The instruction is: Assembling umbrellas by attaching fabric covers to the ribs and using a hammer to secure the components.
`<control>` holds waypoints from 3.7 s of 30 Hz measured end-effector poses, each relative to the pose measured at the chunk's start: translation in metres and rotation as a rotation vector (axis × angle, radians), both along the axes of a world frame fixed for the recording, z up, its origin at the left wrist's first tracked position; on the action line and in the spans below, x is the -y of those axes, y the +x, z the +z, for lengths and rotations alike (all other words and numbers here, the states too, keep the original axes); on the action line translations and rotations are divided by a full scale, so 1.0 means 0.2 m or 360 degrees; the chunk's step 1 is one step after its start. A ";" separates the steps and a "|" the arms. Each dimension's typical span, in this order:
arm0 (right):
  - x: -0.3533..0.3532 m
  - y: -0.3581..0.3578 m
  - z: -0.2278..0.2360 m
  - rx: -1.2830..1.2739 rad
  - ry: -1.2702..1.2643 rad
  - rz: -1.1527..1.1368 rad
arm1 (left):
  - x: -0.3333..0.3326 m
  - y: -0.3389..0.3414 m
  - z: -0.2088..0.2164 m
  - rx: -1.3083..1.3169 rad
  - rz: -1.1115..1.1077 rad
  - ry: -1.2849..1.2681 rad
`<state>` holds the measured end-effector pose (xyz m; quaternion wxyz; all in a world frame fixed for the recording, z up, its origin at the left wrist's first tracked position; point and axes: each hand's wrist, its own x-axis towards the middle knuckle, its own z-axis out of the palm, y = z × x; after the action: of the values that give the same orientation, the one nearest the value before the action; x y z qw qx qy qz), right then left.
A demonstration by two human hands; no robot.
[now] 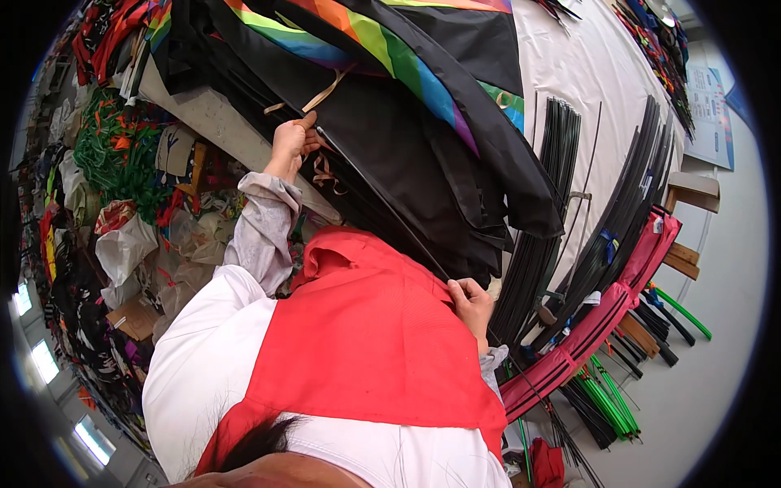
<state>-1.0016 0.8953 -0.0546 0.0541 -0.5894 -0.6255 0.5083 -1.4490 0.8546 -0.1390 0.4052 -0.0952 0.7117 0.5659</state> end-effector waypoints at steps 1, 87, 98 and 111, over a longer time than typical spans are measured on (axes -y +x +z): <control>0.00 0.00 0.00 -0.0002 0.0000 0.0002 | 0.00 0.01 -0.01 -0.0020 0.0033 0.0012; -0.62 1.26 -0.57 0.0650 0.0961 -0.1411 | -0.28 0.76 0.26 -0.0285 -0.1855 0.0273; -0.21 0.50 -0.13 -0.0172 -0.0079 -0.0326 | -0.25 0.32 -0.06 -0.0437 0.0241 -0.0105; -0.18 0.34 -0.08 0.0018 -0.0141 -0.0189 | -0.28 0.26 -0.06 0.0056 0.0136 0.0009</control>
<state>-0.9334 0.9314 -0.0704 0.0546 -0.6301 -0.5667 0.5281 -1.3963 0.9112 -0.1504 0.3934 -0.1343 0.6982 0.5828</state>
